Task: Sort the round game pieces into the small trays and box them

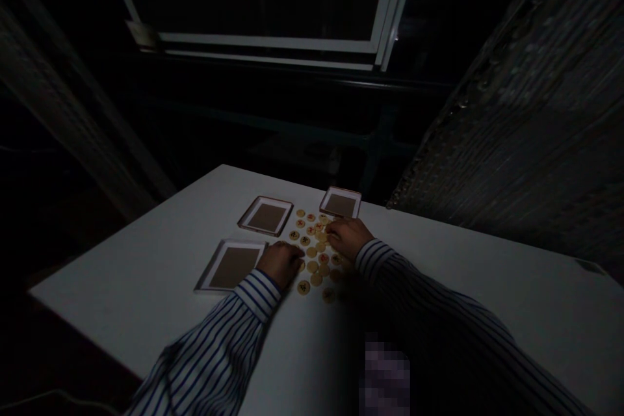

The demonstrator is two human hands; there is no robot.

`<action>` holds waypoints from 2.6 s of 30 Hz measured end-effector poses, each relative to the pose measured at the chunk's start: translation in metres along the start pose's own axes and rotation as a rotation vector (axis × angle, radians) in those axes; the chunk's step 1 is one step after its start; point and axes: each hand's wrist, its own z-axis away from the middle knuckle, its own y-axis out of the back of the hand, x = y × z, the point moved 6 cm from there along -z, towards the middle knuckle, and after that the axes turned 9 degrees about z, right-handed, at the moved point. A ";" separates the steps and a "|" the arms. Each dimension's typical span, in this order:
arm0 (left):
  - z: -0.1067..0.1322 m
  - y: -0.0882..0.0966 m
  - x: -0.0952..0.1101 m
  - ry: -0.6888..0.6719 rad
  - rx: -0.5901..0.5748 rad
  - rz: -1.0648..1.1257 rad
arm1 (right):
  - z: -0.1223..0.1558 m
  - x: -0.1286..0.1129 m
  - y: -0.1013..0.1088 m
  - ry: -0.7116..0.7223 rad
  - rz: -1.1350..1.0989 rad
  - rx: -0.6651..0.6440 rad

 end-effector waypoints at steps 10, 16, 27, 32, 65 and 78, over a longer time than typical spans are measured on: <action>0.000 0.008 -0.009 0.006 0.091 0.049 | -0.012 -0.011 -0.012 0.050 0.104 -0.111; -0.002 0.012 -0.005 -0.007 0.122 0.084 | -0.011 -0.005 -0.008 -0.023 -0.127 -0.070; 0.006 0.021 0.025 -0.139 0.370 0.221 | 0.003 -0.010 -0.017 -0.135 -1.095 -0.168; 0.014 0.025 0.038 -0.205 0.374 0.208 | 0.013 -0.019 -0.021 -0.161 -1.262 -0.214; 0.054 -0.021 0.054 -0.296 -0.016 -0.187 | 0.038 0.042 0.008 -0.227 -0.155 -0.088; 0.034 0.007 0.043 -0.252 0.071 -0.016 | 0.017 0.014 -0.005 0.030 0.102 -0.179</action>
